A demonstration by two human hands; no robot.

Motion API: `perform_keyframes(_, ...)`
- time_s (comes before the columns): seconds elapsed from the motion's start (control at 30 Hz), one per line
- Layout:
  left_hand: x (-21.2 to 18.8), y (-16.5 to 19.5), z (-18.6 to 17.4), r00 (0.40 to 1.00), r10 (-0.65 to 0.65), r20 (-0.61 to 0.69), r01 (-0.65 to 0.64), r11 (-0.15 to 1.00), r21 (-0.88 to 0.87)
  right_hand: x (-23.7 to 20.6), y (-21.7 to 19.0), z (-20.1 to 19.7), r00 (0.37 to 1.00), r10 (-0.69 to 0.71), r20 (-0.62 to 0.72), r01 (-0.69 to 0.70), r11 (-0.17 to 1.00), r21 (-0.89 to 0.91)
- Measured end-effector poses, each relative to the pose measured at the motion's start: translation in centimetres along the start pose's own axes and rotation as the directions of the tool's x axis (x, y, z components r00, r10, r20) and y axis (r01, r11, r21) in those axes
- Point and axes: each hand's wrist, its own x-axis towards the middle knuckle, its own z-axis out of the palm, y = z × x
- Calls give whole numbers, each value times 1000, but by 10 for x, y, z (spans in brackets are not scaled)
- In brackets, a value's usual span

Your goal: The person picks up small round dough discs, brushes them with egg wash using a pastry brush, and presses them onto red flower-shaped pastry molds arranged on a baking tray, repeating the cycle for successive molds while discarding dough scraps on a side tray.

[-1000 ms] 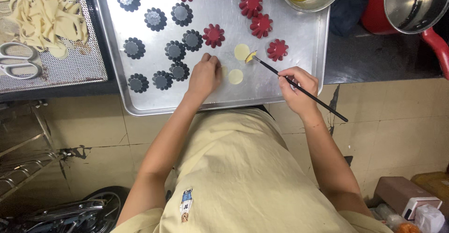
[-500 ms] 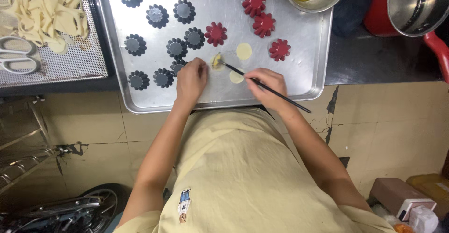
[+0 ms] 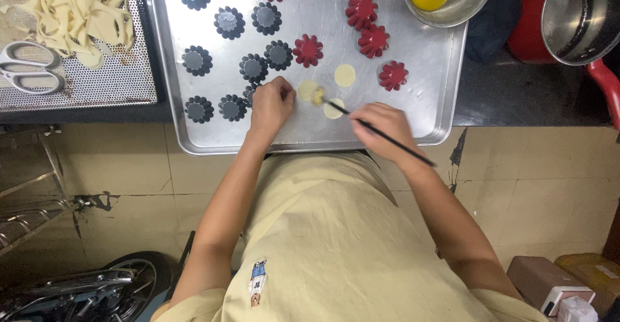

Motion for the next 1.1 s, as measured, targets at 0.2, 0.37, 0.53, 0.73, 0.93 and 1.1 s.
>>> perform_keyframes(0.2, -15, 11, 6, 996, 90, 15, -90, 995, -41, -35, 4, -25, 1000, 27, 4, -27, 1000, 3)
perform_keyframes(0.37, -19, 20, 9, 989, 139, 54, -138, 990, -37, -38, -1, -35, 999, 47, 2, -47, 996, -72)
perform_keyframes(0.53, -18, 21, 4, 988, 150, 29, -149, 988, -40, -31, -5, -29, 998, -60, 26, 62, 997, -48)
perform_keyframes(0.73, -17, 16, -6, 997, 80, 19, -79, 996, -33, -37, 0, -38, 997, 82, -15, -82, 997, 2)
perform_keyframes(0.93, -10, 15, -16, 994, 101, -33, -101, 995, 25, -36, 22, -51, 965, 258, 50, -263, 955, 141)
perform_keyframes(1.1, 28, 25, -12, 909, 416, -24, -410, 904, 119, -8, 89, -117, 900, -42, -434, -62, 973, -223)
